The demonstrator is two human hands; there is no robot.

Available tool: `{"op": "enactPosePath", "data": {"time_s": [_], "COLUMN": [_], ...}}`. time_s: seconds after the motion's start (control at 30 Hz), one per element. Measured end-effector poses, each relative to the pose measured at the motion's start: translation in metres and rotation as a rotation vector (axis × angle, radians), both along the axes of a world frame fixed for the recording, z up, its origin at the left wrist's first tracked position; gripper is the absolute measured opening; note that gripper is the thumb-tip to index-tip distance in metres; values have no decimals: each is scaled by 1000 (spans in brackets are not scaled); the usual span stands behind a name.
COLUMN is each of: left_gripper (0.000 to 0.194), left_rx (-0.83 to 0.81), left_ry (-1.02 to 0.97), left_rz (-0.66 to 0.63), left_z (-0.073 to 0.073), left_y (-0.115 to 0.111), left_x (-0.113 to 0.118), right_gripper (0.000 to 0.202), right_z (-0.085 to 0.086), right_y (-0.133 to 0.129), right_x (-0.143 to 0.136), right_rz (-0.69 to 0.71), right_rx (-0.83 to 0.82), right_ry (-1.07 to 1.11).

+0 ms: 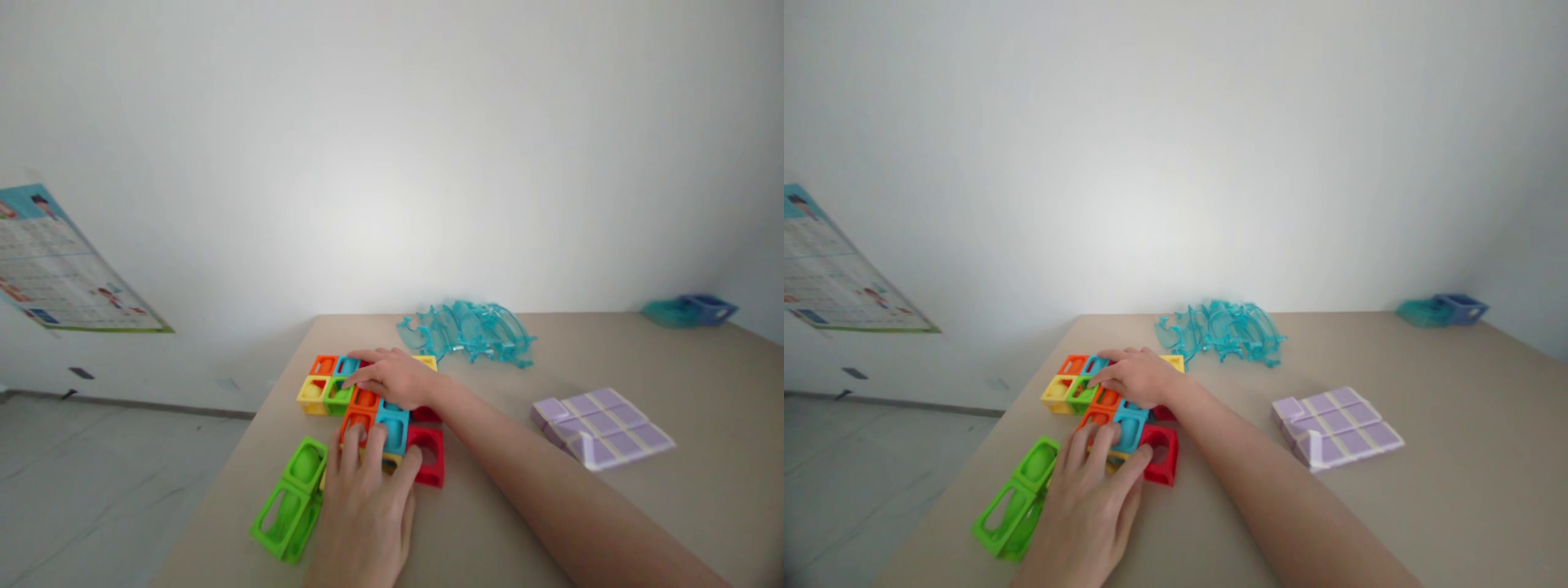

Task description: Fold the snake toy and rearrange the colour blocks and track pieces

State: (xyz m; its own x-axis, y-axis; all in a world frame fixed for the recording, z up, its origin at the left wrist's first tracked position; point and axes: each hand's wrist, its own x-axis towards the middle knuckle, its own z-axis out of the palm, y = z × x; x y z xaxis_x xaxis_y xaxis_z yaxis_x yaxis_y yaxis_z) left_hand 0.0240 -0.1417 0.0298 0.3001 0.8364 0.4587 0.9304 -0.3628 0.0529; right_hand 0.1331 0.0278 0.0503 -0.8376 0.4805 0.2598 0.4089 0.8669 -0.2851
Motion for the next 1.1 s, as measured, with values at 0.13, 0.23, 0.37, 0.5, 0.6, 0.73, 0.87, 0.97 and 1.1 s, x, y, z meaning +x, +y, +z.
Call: {"op": "enactPosePath", "data": {"time_s": [0.13,0.23,0.37,0.5,0.6,0.73,0.87,0.97,1.1], "left_gripper": [28,29,34,35,33,32,32,32,31], "left_rx": [19,13,15,26,24,57,73,65,39], "left_ry": [-6,-1,-1,9,36,104,164,190,190], "left_rz": [-14,-33,-59,-51,-28,-19,-9,35,87], "left_z": [0,0,-4,-6,-2,1,-1,-1,1], "left_y": [1,-2,-11,-15,-11,-5,-1,3,13], "left_x": [-1,-4,-13,-23,-33,-54,-74,-83,-83], "right_gripper": [34,33,33,32,32,33,33,33,33], "right_z": [1,2,0,-2,-1,1,1,1,1], "right_y": [0,2,5,6,4,3,3,3,2], "right_x": [0,0,-1,0,1,0,0,0,0], "right_rz": [4,12,34,35,24,24,26,21,4], "right_rx": [1,1,-9,-12,-11,-10,-10,-10,-6], "right_ry": [2,0,14,30,29,14,20,16,8]}}
